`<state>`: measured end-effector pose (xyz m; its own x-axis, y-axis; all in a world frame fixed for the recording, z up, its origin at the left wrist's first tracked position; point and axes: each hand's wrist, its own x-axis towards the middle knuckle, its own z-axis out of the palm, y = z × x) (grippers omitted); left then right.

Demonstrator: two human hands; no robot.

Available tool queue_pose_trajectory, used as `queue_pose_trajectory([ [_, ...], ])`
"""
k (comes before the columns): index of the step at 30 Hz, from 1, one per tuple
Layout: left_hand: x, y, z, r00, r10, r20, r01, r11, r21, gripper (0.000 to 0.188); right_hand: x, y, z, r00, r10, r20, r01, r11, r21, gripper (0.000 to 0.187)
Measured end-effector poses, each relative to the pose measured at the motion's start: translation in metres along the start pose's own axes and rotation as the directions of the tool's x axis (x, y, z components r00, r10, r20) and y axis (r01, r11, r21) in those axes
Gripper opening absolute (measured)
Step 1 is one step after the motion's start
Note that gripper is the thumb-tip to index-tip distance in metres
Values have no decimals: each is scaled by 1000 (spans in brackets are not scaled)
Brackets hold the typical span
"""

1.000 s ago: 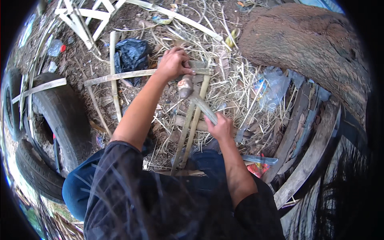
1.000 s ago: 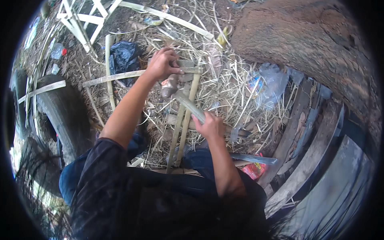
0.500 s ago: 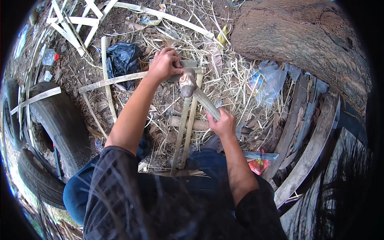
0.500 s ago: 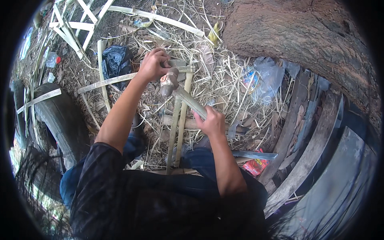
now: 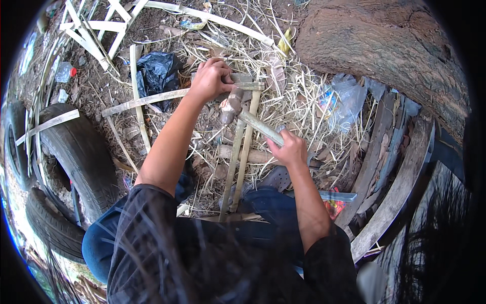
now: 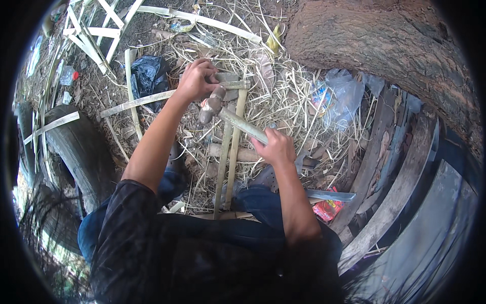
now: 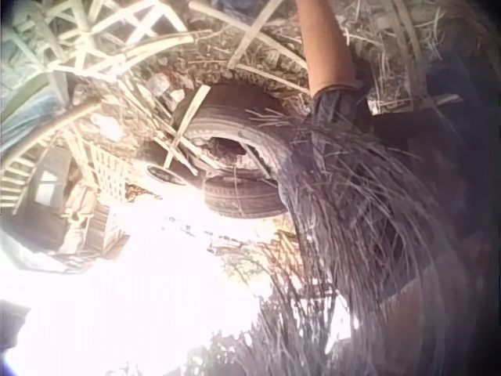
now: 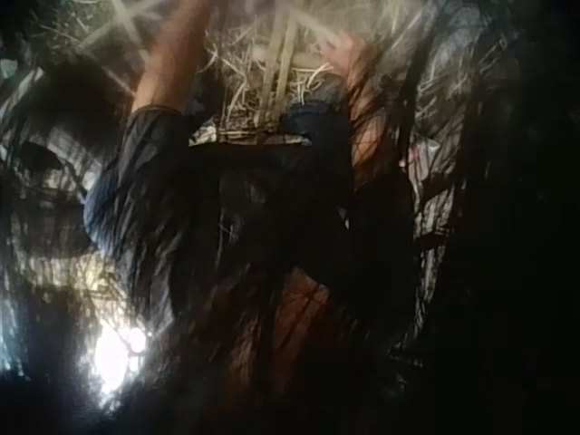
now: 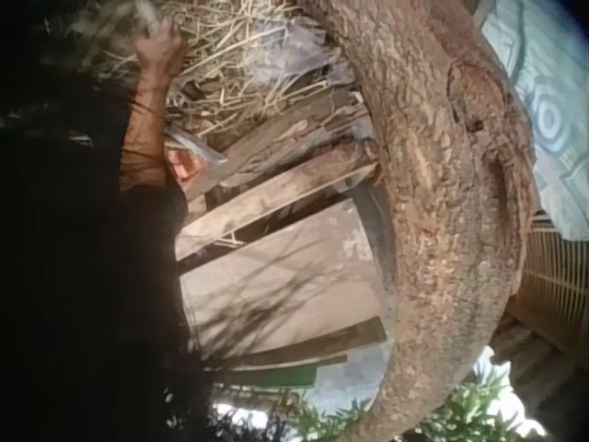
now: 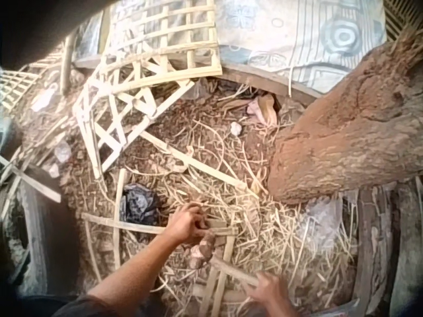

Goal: The person constructs a wooden frame by positioning thin bamboo strips and driving small nails into the joints using a hammer.

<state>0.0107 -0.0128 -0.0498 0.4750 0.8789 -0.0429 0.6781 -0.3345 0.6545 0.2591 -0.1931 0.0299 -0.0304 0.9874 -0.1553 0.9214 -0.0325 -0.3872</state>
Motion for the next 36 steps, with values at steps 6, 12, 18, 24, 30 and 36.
queue_pose_trajectory([
  [6,0,-11,-2,1000,12,-25,-12,1000,15,32,9,-2,10,998,-56,31,59,993,-105,38],
  [12,3,-1,-7,1000,-11,20,11,1000,16,36,4,7,1,990,-140,-13,139,987,-81,36],
  [18,1,3,-2,1000,-7,20,7,1000,19,33,6,8,2,998,-53,-43,48,993,-109,34],
  [24,-1,-2,-5,1000,-9,27,9,1000,18,26,10,0,4,996,-90,-8,88,987,-135,35],
  [30,-2,-2,-4,1000,-11,11,11,1000,-10,21,15,2,1,994,-95,-45,91,992,-90,34],
  [36,0,5,-3,1000,-16,7,16,1000,-6,34,2,5,3,993,-120,-18,117,988,-100,37],
])
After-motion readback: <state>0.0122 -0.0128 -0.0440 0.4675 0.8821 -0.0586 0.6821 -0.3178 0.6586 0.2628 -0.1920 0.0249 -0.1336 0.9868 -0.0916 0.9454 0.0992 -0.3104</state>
